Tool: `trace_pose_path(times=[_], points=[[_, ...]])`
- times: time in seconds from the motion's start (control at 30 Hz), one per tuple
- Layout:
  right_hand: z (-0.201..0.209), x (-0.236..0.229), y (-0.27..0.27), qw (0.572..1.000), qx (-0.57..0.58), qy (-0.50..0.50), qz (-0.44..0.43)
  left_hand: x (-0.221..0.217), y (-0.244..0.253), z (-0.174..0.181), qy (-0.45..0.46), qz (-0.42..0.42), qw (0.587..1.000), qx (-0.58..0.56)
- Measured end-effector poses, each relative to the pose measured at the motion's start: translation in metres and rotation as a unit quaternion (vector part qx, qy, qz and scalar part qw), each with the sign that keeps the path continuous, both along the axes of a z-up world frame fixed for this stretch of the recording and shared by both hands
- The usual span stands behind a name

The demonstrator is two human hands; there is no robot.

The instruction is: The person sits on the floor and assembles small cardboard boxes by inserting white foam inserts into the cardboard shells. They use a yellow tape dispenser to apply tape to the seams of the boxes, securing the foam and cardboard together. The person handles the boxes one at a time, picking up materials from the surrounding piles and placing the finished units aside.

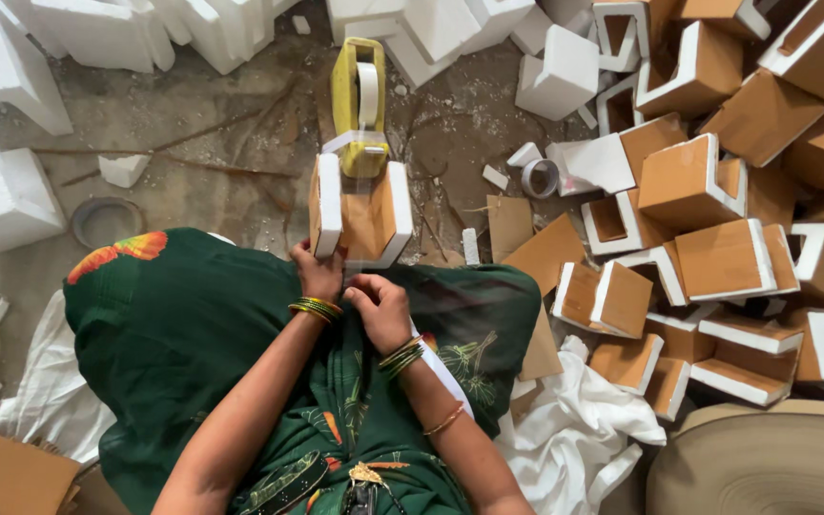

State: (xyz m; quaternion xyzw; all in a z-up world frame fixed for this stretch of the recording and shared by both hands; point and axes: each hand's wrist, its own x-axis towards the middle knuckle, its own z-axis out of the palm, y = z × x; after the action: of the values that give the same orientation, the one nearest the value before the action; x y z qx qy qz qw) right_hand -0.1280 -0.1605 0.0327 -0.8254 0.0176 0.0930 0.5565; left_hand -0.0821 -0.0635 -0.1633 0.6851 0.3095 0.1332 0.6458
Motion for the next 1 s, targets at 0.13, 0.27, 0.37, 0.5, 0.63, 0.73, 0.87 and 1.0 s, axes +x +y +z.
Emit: trace_pose_path(times=[0.13, 0.27, 0.37, 0.5, 0.63, 0.73, 0.87, 1.0], points=[[-0.046, -0.003, -0.008, 0.999, 0.027, 0.015, -0.027, 0.003, 0.0, 0.062, -0.017, -0.004, 0.997, -0.08], [-0.069, 0.0, -0.009, 0.997, -0.013, -0.064, -0.03, -0.007, 0.006, 0.085, -0.071, -0.012, 0.997, -0.005], [-0.082, 0.003, -0.007, 0.997, -0.007, -0.041, -0.058, -0.007, 0.008, 0.086, -0.052, -0.016, 0.998, -0.039], [-0.104, 0.027, -0.014, 0.995, -0.05, -0.056, -0.073, -0.006, 0.014, 0.087, -0.038, -0.051, 0.998, 0.001], [-0.152, 0.049, -0.023, 0.992, -0.066, -0.076, -0.079, 0.0, 0.024, 0.1, -0.025, -0.073, 0.995, -0.069], [-0.198, 0.07, -0.029, 0.991, 0.038, -0.1, -0.085, -0.004, 0.023, 0.106, -0.025, -0.084, 0.978, -0.189], [-0.174, 0.141, -0.061, 0.842, 0.52, 0.077, -0.117, -0.008, 0.014, 0.112, -0.12, -0.08, 0.969, -0.202], [-0.082, 0.174, -0.08, 0.893, 0.445, 0.059, 0.01, -0.011, 0.017, 0.128, -0.155, -0.111, 0.976, -0.109]])
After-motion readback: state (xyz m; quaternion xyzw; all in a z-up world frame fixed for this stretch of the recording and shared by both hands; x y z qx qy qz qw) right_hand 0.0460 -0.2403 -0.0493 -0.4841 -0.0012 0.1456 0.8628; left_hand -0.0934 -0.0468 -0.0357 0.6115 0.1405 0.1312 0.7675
